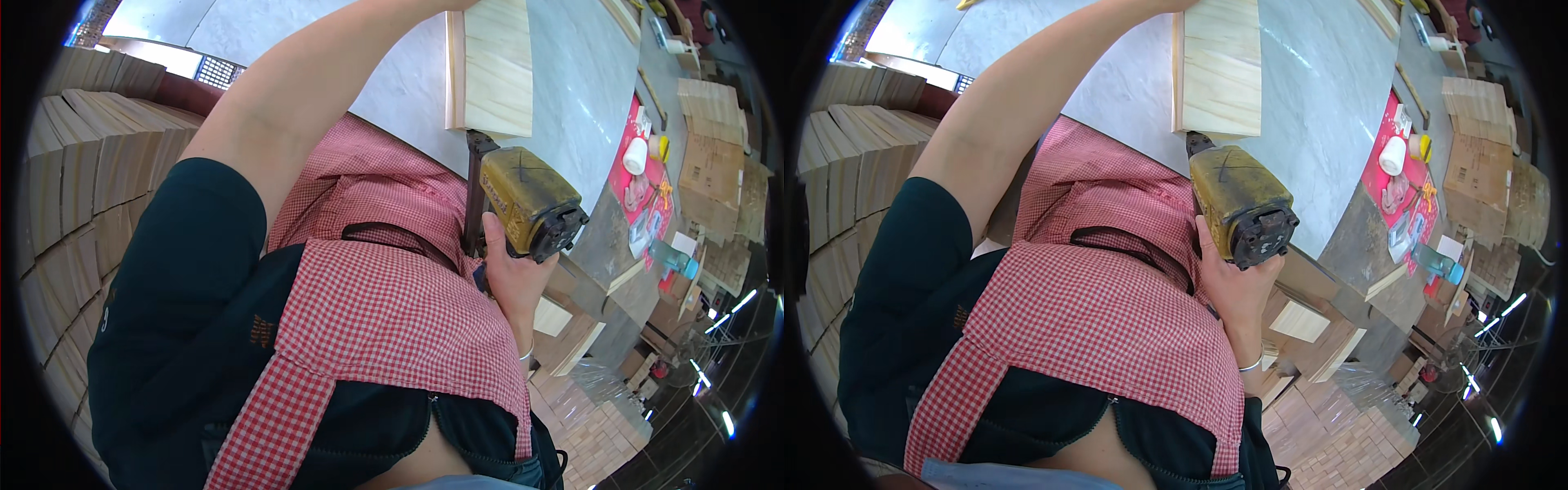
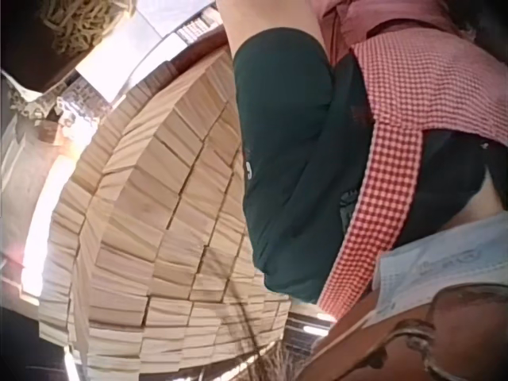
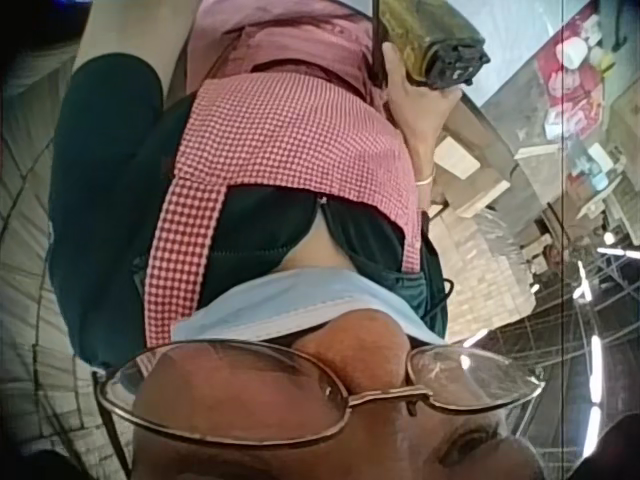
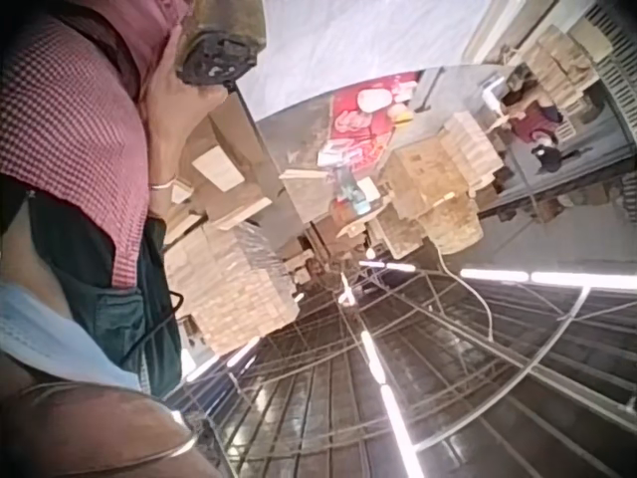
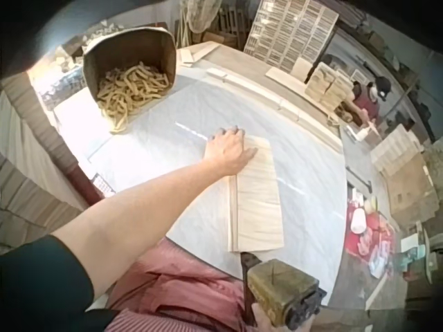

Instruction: Assembling wooden boxes using glue and a pneumatic nail gun.

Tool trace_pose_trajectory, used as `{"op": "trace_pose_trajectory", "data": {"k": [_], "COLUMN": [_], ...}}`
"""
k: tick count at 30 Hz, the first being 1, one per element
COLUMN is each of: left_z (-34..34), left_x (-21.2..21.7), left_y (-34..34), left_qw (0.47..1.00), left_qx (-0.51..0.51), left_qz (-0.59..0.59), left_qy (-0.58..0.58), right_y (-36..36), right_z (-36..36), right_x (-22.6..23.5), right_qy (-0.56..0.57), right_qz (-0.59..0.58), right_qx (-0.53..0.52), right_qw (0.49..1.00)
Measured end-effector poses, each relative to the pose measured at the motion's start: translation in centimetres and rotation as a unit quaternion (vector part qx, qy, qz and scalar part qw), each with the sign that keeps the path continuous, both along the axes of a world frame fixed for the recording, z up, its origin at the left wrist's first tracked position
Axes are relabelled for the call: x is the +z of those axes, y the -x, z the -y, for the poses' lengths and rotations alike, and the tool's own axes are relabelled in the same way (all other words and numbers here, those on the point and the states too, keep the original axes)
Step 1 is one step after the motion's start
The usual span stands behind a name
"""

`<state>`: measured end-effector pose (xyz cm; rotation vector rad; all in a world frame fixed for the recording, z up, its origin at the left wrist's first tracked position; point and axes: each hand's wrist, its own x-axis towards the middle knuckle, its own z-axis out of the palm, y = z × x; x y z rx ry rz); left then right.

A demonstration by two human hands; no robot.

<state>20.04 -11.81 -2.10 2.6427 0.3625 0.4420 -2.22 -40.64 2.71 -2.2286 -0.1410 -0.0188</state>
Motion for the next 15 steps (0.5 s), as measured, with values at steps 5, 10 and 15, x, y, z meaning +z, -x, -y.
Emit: {"op": "trace_pose_trajectory", "data": {"k": [5,10,15], "left_z": [0.3,0.1,0.2], "left_x": [-0.1,-0.4,0.0], "left_y": [-0.1,-0.2,0.1], "left_qw": [1.0,1.0,1.0], "left_qx": [-0.006,0.002,-0.001], "left_qz": [-0.014,-0.008,-0.013], "left_qy": [0.013,0.007,0.009], "right_y": [-0.9,-2.8,-4.9], "right_z": [1.5,2.7,3.0], "right_x": [1.9,4.7,6.2], "right_qy": [-0.002,-0.013,0.02], "right_qz": [-0.075,-0.136,-0.149], "right_qx": [0.008,-0.015,-0.009], "right_qw": [0.997,0.99,0.989]}}
